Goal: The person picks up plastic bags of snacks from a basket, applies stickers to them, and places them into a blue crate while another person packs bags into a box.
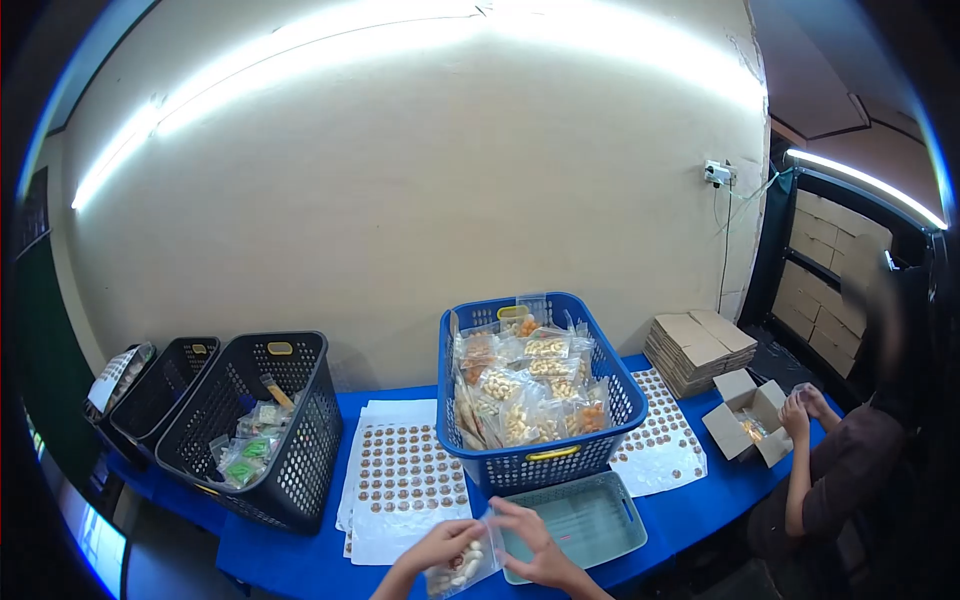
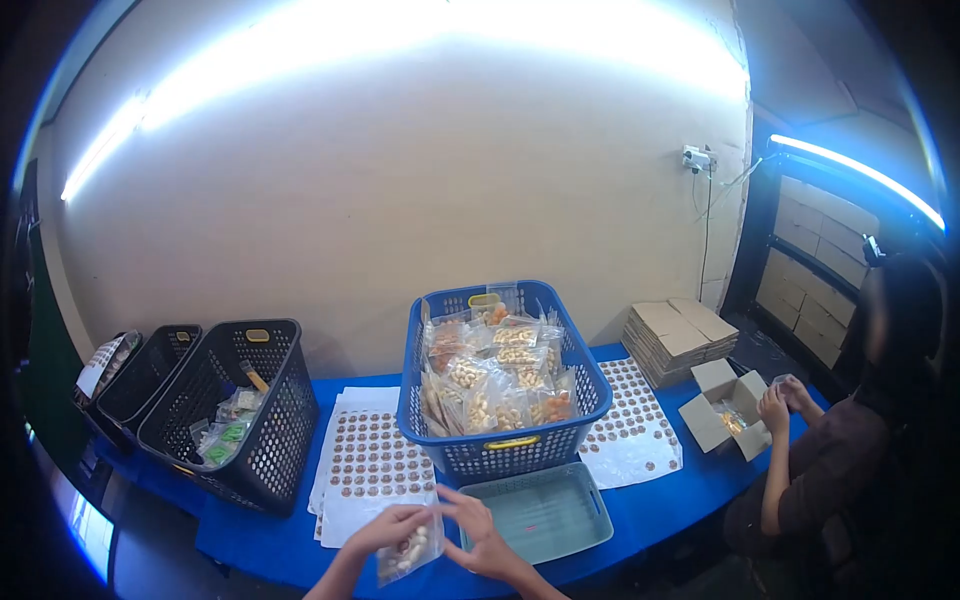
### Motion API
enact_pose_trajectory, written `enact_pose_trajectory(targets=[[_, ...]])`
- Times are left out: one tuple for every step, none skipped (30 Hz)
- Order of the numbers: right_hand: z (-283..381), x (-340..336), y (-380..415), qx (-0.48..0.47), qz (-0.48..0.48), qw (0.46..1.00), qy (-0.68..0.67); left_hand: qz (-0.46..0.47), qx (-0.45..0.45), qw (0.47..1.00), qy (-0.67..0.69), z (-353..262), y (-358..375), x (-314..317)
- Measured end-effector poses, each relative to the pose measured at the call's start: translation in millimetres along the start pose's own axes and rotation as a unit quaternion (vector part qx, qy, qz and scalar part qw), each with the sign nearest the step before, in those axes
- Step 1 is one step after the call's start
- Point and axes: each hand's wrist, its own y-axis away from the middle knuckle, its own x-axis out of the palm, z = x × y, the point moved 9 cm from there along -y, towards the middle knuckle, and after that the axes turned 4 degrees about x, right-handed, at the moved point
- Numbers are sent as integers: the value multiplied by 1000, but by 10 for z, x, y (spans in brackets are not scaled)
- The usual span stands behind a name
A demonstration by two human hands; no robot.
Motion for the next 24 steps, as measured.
enact_pose_trajectory(targets=[[-8,99,26,-29,41,997,57,23,63,998,16,103,-100,67],[-22,201,57,-58,81,988,115,48,125,990,31,208,-176,111],[-26,190,50,-66,68,988,122,42,140,989,1,112,-148,102],[-32,152,48,-58,52,986,145,37,155,987,-30,-21,-113,94],[-14,97,54,-47,35,984,168,34,169,983,-59,-120,-94,95],[-7,35,62,-35,18,981,192,28,194,981,-14,-176,-78,62],[-28,-36,77,-18,2,978,206,23,216,976,31,-215,-50,14],[-52,-118,98,0,-15,975,221,19,238,968,75,-260,-33,-24],[-75,-184,123,18,-32,971,236,18,232,970,64,-298,-4,-5],[-79,-227,148,21,-49,970,238,2,254,967,-8,-406,53,49],[-91,-266,169,23,-66,968,240,-14,276,958,-80,-525,108,142],[-95,-301,195,24,-82,966,242,-31,297,942,-151,-606,130,242],[-104,-317,225,33,-88,967,237,-67,305,941,-131,-619,96,275],[-115,-322,260,37,-92,967,234,-81,295,942,-135,-603,58,291],[-133,-322,299,39,-96,968,231,-96,286,943,-140,-600,20,295],[-146,-324,333,41,-101,968,228,-110,279,943,-145,-629,-16,304],[-159,-323,363,46,-103,967,228,-141,302,933,-132,-725,17,307],[-176,-315,405,52,-105,967,228,-156,310,927,-140,-729,12,305],[-194,-298,454,59,-107,966,228,-171,317,921,-148,-701,12,292],[-241,-256,512,80,-113,974,180,-186,325,914,-156,-670,10,279],[-282,-181,580,99,-121,979,132,-205,327,911,-144,-612,10,253],[-297,-130,627,118,-128,981,81,-234,318,911,-122,-529,17,187],[-372,-25,677,185,-81,978,48,-261,310,909,-101,-447,28,110],[-338,-3,687,192,-79,977,41,-289,300,905,-80,-400,40,21]])
